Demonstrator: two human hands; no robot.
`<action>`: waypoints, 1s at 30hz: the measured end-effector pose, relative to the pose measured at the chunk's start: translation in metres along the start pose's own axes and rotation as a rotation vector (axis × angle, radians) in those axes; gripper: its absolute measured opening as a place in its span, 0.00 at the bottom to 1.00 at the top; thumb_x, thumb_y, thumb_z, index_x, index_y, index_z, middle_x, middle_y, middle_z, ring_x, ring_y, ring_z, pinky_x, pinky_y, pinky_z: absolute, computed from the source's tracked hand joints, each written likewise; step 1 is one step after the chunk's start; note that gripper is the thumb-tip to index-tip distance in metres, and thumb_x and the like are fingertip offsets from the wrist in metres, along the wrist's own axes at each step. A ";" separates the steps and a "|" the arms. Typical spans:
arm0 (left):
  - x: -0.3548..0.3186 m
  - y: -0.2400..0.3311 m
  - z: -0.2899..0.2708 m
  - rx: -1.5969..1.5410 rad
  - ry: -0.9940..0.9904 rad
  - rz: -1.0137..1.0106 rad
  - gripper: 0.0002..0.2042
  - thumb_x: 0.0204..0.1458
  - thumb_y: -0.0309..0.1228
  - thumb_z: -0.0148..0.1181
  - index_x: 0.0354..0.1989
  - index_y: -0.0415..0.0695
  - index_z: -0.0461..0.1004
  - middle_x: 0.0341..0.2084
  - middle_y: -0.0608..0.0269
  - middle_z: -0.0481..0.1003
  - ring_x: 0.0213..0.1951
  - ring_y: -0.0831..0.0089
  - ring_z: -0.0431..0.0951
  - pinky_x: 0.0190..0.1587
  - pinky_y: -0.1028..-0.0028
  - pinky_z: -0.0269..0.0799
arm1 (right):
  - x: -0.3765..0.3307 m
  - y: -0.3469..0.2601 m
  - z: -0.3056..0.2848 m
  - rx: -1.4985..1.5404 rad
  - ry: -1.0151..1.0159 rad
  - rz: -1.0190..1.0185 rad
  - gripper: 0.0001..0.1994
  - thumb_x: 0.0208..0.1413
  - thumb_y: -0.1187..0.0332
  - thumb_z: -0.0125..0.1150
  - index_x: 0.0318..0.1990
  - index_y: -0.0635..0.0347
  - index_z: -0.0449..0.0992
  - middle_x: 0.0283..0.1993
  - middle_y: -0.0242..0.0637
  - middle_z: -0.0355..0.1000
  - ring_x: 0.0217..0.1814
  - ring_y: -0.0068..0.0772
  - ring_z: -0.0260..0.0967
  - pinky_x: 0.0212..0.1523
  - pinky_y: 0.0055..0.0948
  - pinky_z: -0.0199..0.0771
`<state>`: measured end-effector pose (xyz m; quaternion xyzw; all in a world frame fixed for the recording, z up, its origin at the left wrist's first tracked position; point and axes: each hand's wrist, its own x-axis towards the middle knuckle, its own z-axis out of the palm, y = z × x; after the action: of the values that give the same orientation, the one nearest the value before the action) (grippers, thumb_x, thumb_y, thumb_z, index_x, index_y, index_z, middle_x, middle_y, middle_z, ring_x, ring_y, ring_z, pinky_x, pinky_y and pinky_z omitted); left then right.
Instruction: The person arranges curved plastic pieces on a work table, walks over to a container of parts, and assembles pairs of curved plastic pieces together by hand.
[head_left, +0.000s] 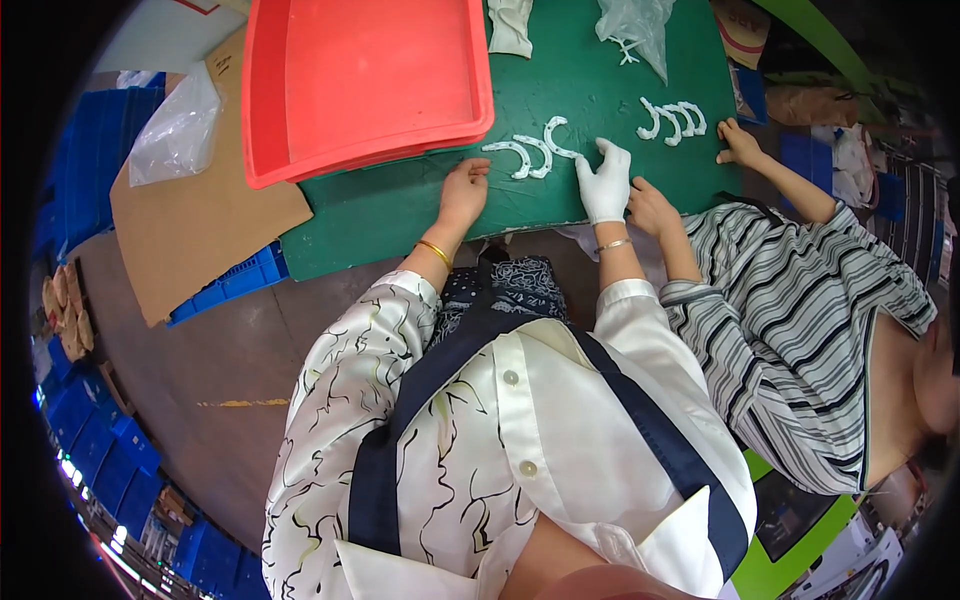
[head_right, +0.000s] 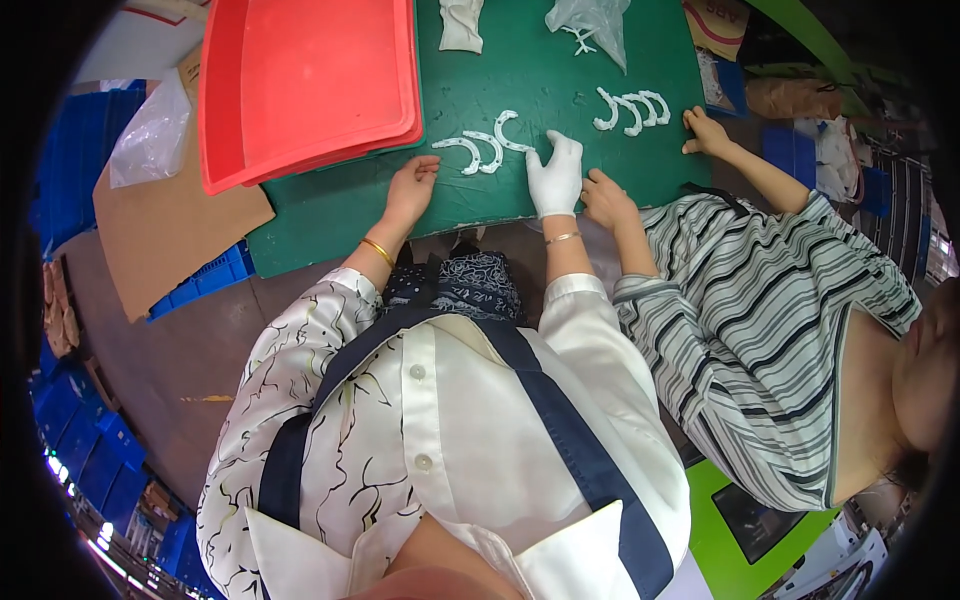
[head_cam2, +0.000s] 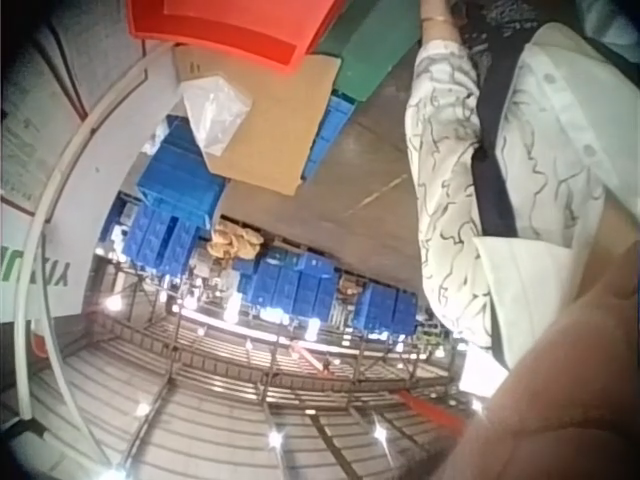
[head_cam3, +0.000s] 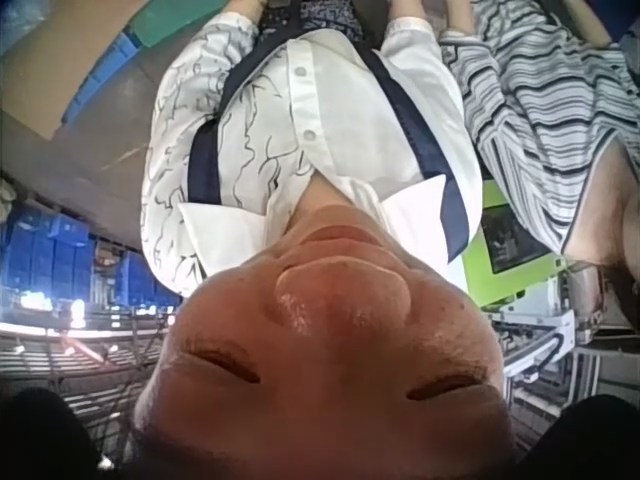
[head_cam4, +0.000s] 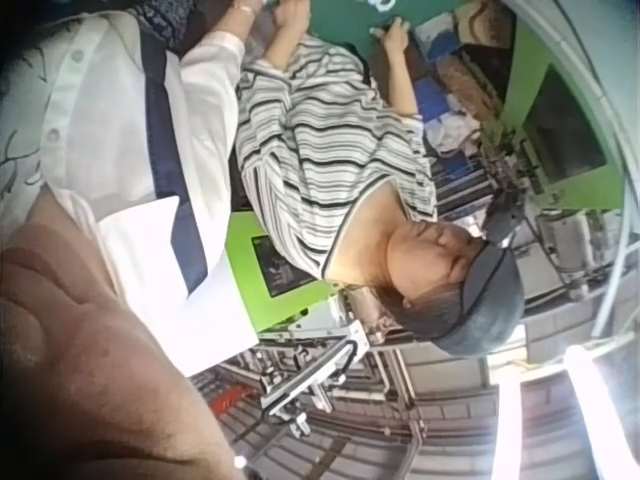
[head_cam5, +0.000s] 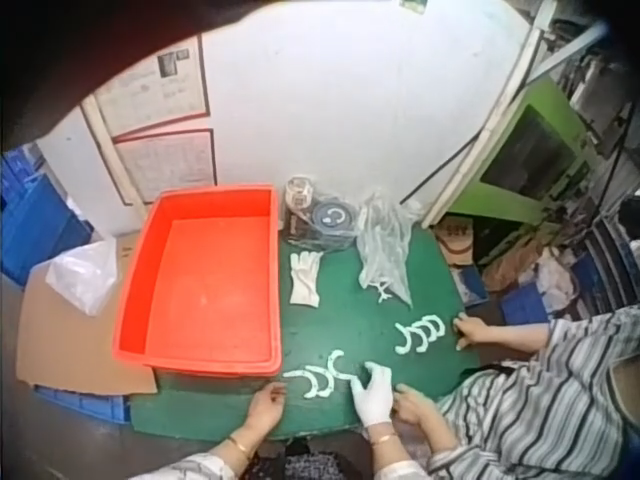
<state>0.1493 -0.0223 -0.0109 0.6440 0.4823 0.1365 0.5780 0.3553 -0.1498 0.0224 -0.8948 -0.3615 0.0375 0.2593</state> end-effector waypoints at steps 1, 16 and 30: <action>0.000 0.001 0.001 -0.004 -0.006 0.001 0.14 0.51 0.21 0.49 0.45 0.38 0.76 0.39 0.52 0.79 0.38 0.65 0.79 0.45 0.71 0.73 | 0.003 0.003 0.003 0.072 -0.045 0.066 0.21 0.48 0.65 0.66 0.50 0.59 0.72 0.47 0.47 0.68 0.51 0.47 0.67 0.51 0.37 0.70; -0.029 0.116 0.022 0.206 -0.090 0.497 0.17 0.49 0.25 0.61 0.50 0.45 0.74 0.52 0.57 0.68 0.45 0.57 0.76 0.45 0.64 0.74 | 0.029 -0.024 -0.085 0.228 -0.578 -0.211 0.05 0.52 0.77 0.57 0.36 0.62 0.71 0.34 0.41 0.69 0.38 0.38 0.69 0.42 0.32 0.70; -0.049 0.078 0.070 0.276 -0.289 0.289 0.12 0.48 0.35 0.66 0.38 0.44 0.78 0.40 0.48 0.70 0.41 0.49 0.75 0.43 0.58 0.73 | -0.023 -0.003 -0.037 0.573 -0.430 0.319 0.12 0.55 0.66 0.63 0.41 0.65 0.75 0.34 0.37 0.77 0.35 0.26 0.73 0.36 0.27 0.73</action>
<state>0.2126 -0.0932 0.0549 0.7920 0.3117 0.0571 0.5218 0.3457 -0.1793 0.0532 -0.8028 -0.2390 0.3634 0.4078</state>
